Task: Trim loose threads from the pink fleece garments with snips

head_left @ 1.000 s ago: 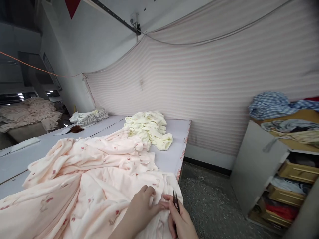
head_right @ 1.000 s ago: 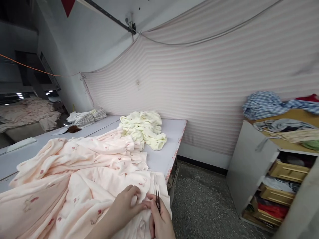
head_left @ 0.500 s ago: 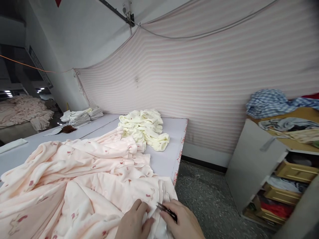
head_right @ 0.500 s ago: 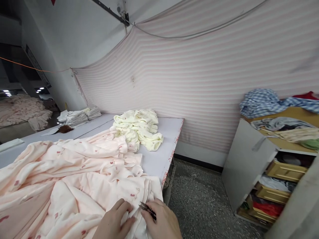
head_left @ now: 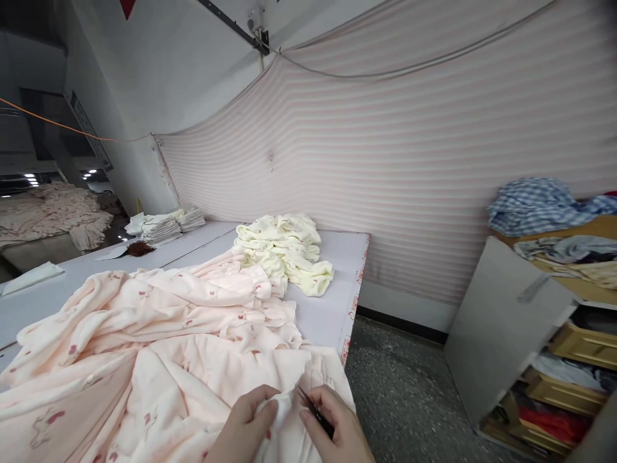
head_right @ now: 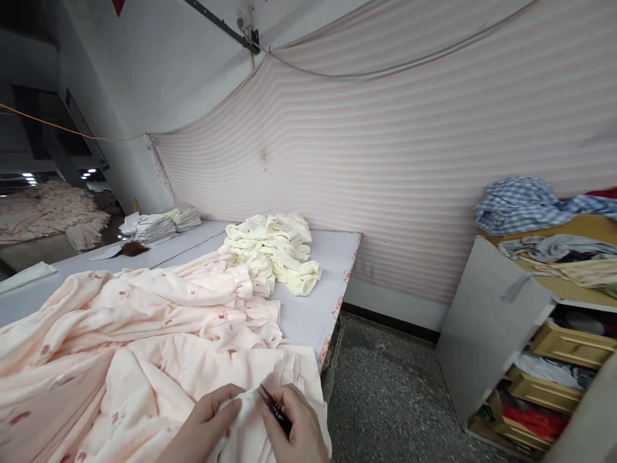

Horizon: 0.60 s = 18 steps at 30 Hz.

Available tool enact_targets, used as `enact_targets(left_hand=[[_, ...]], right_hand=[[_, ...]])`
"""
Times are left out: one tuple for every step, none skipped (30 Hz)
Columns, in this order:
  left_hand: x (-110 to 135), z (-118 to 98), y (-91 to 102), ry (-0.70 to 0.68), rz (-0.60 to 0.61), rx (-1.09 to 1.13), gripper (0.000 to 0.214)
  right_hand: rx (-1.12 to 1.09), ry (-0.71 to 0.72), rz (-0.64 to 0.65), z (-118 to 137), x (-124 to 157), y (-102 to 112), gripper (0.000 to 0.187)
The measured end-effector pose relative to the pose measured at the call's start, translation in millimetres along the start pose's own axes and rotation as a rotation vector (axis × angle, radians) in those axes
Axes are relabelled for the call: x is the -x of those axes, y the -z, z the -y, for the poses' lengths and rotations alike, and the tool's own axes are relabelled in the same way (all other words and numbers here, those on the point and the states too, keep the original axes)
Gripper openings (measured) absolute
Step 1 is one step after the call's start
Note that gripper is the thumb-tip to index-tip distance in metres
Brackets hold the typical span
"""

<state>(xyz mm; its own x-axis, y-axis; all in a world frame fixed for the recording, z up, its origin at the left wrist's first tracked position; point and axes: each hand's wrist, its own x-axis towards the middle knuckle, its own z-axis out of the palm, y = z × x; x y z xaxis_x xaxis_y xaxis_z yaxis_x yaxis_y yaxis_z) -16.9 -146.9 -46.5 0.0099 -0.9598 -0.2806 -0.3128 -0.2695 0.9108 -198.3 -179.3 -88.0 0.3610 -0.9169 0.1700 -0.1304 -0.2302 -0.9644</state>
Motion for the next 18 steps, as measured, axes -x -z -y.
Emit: enact_targets(left_hand=[[1, -3, 4.3, 0.028, 0.029, 0.097, 0.032], [3, -4, 7.7, 0.039, 0.056, 0.182, 0.036], [6, -5, 10.3, 0.052, 0.072, 0.262, 0.038], [9, -6, 12.0, 0.066, 0.079, 0.333, 0.040], [11, -5, 13.2, 0.076, 0.079, 0.391, 0.041], [14, -4, 13.9, 0.082, 0.073, 0.433, 0.042], [16, -3, 14.4, 0.080, 0.065, 0.461, 0.044], [18, -2, 14.8, 0.077, 0.062, 0.475, 0.045], [19, 0, 15.2, 0.073, 0.063, 0.481, 0.045], [20, 1, 15.4, 0.069, 0.060, 0.489, 0.045], [20, 3, 15.6, 0.070, 0.053, 0.500, 0.044], [21, 4, 15.8, 0.065, 0.039, 0.505, 0.044], [21, 5, 15.9, 0.056, 0.028, 0.500, 0.044], [22, 6, 16.0, 0.049, 0.020, 0.483, 0.044], [24, 6, 16.2, 0.043, 0.018, 0.447, 0.044], [26, 6, 16.4, 0.039, 0.018, 0.389, 0.044], [28, 5, 16.7, 0.035, 0.020, 0.321, 0.043], [31, 4, 17.0, 0.036, 0.029, 0.246, 0.040]], right_hand=[[-0.055, 0.045, -0.014, 2, -3, -7, 0.011], [-0.088, 0.084, -0.018, 5, -6, -13, 0.009], [-0.099, 0.118, -0.009, 8, -8, -18, 0.010], [-0.093, 0.140, 0.012, 12, -10, -21, 0.009], [-0.078, 0.145, 0.036, 14, -12, -24, 0.007], [-0.063, 0.132, 0.057, 16, -13, -26, 0.009], [-0.058, 0.108, 0.065, 18, -13, -28, 0.015], [-0.070, 0.080, 0.058, 18, -12, -30, 0.020], [-0.097, 0.055, 0.046, 18, -10, -32, 0.023], [-0.131, 0.044, 0.037, 18, -8, -34, 0.023], [-0.161, 0.052, 0.029, 17, -6, -36, 0.021], [-0.173, 0.078, 0.025, 17, -3, -38, 0.019], [-0.160, 0.115, 0.021, 18, -1, -40, 0.017], [-0.124, 0.147, 0.015, 18, 1, -41, 0.016], [-0.075, 0.164, 0.008, 19, 2, -42, 0.014], [-0.027, 0.160, -0.002, 20, 3, -42, 0.015], [0.006, 0.138, -0.014, 21, 4, -42, 0.018], [0.017, 0.106, -0.026, 21, 4, -42, 0.023]])
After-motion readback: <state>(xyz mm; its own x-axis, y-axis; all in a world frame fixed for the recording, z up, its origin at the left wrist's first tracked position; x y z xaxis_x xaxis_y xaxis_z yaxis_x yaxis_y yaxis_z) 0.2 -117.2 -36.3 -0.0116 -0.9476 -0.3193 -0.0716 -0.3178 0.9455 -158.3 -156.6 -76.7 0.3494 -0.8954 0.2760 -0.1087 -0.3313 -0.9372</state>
